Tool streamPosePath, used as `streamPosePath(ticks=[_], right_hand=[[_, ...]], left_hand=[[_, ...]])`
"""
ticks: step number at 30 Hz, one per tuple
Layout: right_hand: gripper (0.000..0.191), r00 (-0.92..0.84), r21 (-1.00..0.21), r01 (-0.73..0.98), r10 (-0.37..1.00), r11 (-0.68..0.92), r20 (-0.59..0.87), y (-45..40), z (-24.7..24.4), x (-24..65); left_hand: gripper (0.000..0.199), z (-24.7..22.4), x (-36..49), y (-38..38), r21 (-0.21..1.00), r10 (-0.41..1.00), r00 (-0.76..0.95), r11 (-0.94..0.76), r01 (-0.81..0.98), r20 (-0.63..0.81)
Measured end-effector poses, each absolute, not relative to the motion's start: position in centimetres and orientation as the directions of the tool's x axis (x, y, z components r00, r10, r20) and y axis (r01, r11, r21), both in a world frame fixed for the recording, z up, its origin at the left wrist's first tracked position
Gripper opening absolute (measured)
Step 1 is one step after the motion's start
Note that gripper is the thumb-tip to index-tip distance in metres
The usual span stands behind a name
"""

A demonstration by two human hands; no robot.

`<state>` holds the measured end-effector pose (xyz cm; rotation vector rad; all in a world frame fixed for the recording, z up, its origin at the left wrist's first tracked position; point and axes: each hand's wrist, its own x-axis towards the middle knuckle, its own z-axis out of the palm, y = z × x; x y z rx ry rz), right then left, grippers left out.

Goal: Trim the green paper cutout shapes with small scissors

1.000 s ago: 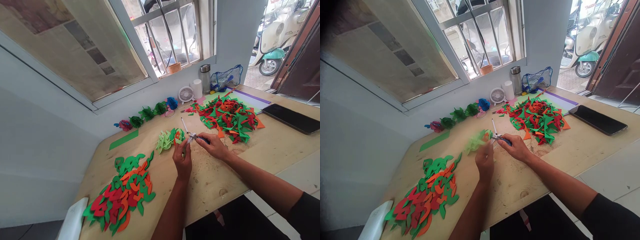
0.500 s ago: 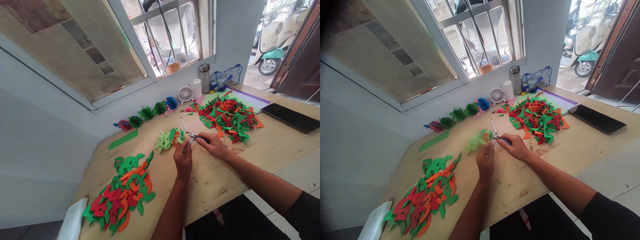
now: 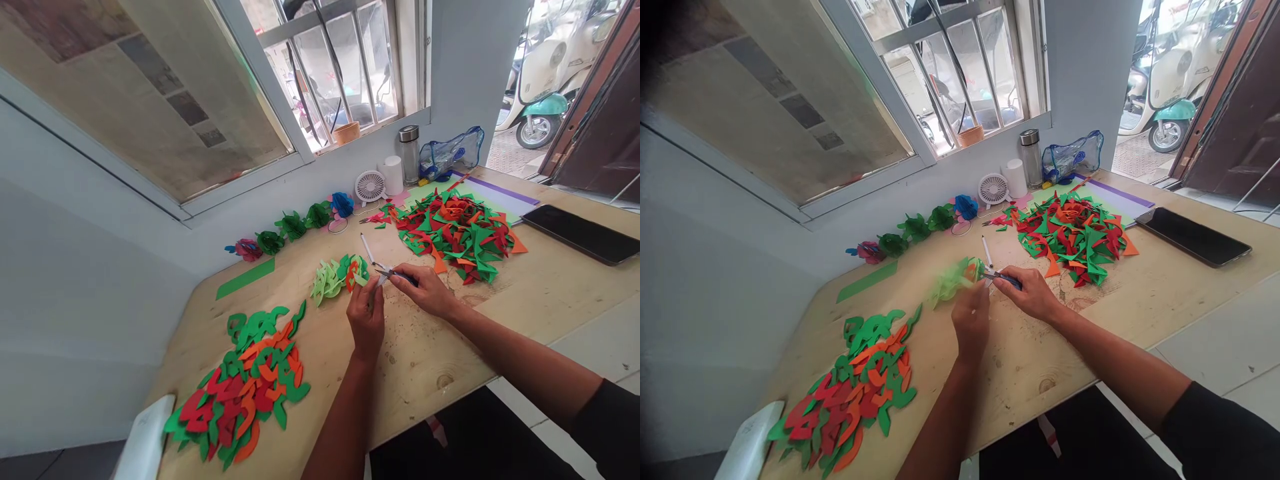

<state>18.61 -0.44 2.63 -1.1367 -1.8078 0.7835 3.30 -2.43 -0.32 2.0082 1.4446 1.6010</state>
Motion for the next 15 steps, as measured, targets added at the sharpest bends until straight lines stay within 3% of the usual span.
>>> streamPosePath(ticks=[15], right_hand=[[0.038, -0.208, -0.814, 0.42, 0.916, 0.4, 0.343, -0.41, 2.4, 18.62]], left_hand=[[0.024, -0.2, 3.31, -2.41, 0.635, 0.762, -0.036, -0.511, 0.58, 0.646]])
